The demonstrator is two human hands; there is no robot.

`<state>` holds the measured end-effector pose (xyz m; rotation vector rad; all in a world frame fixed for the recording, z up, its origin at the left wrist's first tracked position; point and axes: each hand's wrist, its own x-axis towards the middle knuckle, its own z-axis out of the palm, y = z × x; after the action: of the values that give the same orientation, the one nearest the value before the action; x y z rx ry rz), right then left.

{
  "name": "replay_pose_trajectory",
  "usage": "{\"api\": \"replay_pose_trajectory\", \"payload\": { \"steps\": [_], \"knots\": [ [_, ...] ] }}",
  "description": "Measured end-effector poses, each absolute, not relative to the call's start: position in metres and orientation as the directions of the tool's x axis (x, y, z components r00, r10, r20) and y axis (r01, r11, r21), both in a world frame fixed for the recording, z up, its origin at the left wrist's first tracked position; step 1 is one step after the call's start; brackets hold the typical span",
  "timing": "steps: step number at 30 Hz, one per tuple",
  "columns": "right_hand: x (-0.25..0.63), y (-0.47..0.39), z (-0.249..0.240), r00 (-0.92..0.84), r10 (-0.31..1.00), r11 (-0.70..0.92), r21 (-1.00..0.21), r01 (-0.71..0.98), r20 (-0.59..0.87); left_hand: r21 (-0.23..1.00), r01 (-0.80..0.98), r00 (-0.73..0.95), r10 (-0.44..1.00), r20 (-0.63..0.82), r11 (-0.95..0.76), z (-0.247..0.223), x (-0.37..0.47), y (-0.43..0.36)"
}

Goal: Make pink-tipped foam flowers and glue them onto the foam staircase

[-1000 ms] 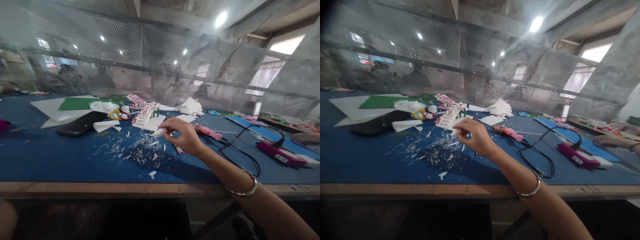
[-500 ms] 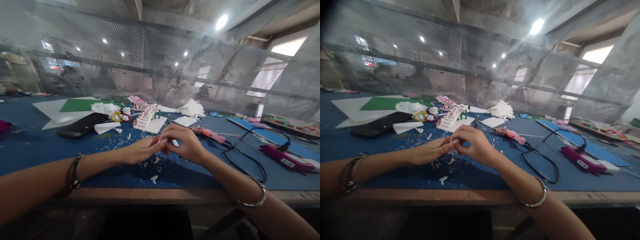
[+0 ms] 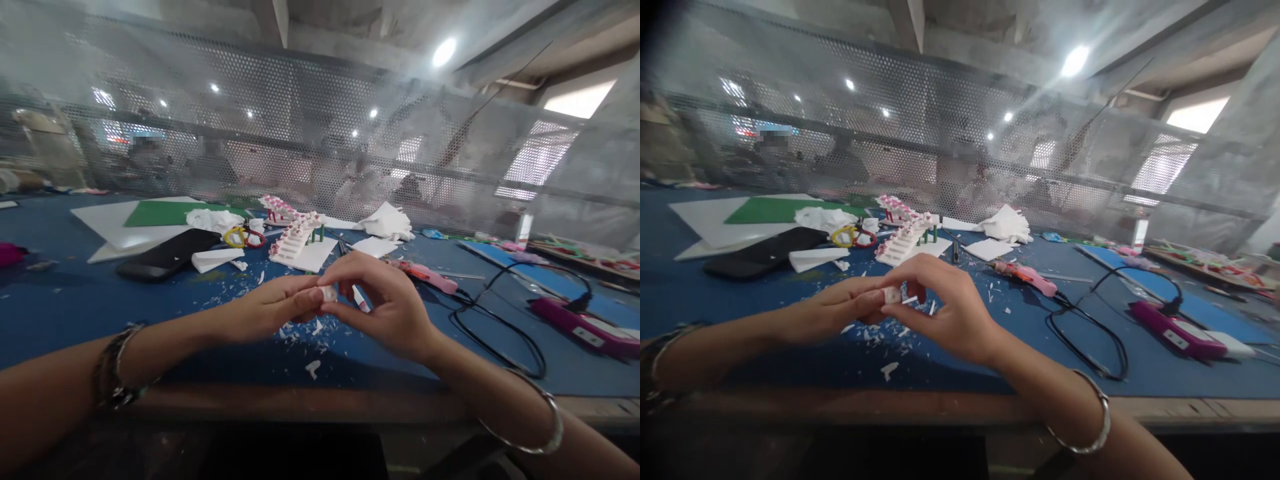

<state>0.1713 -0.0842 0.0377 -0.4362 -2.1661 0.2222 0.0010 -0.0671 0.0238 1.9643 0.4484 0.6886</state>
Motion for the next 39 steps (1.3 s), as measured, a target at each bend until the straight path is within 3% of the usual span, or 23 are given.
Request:
{"api": "replay_pose_trajectory", "payload": {
  "steps": [3,6,8,11,12,17,22,24,29,32,33,35,37,39],
  "knots": [
    [0.176,-0.084,0.046,-0.586,0.403,0.915,-0.315,0.251,0.703,0.934,0.0,0.765,0.601,0.23,-0.358,0.027,-0.001,-0.068],
    [0.192,-0.074,0.06,-0.636,0.431,0.897,-0.229,0.378,0.64,0.918,0.009,0.774,0.585,0.244,-0.396,0.027,-0.004,-0.066],
    [0.206,-0.062,0.066,-0.703,0.478,0.857,-0.104,0.504,0.527,0.883,0.044,0.787,0.561,0.257,-0.467,0.027,-0.005,-0.063],
    [0.224,-0.044,0.061,-0.793,0.561,0.748,0.265,0.608,0.236,0.823,0.111,0.787,0.555,0.269,-0.557,0.025,-0.005,-0.06],
    [0.227,-0.039,0.055,-0.793,0.574,0.729,0.313,0.608,0.205,0.807,0.12,0.782,0.556,0.282,-0.578,0.024,-0.004,-0.059],
    [0.224,-0.034,0.025,-0.793,0.593,0.689,0.424,0.589,0.137,0.724,0.125,0.763,0.533,0.366,-0.678,0.02,-0.003,-0.059],
    [0.215,-0.036,0.021,-0.808,0.574,0.691,0.45,0.566,0.134,0.48,0.338,0.772,0.53,0.351,-0.81,0.017,0.0,-0.059],
    [0.215,-0.036,0.022,-0.811,0.56,0.697,0.435,0.571,0.167,0.388,0.337,0.804,0.477,0.356,-0.858,0.015,0.0,-0.058],
    [0.215,-0.047,0.031,-0.728,0.557,0.667,0.306,0.679,0.401,0.255,0.264,0.832,0.354,0.428,-0.93,0.009,-0.001,-0.051],
    [0.214,-0.059,0.041,-0.583,0.54,0.709,0.045,0.704,0.607,0.125,0.242,0.857,0.273,0.436,-0.962,0.006,-0.001,-0.046],
    [0.213,-0.063,0.043,-0.497,0.548,0.778,-0.191,0.599,0.673,0.092,0.237,0.868,0.254,0.426,-0.967,0.005,-0.001,-0.045],
    [0.212,-0.069,0.045,-0.392,0.596,0.802,-0.532,0.27,0.7,0.036,0.255,0.881,0.248,0.403,-0.966,0.004,0.0,-0.045],
    [0.212,-0.072,0.042,-0.377,0.634,0.732,-0.682,0.009,0.675,-0.001,0.313,0.882,0.29,0.373,-0.95,0.004,0.001,-0.045],
    [0.211,-0.073,0.037,-0.395,0.642,0.683,-0.724,-0.098,0.658,-0.016,0.375,0.871,0.346,0.347,-0.927,0.006,0.002,-0.047]
  ]
}}
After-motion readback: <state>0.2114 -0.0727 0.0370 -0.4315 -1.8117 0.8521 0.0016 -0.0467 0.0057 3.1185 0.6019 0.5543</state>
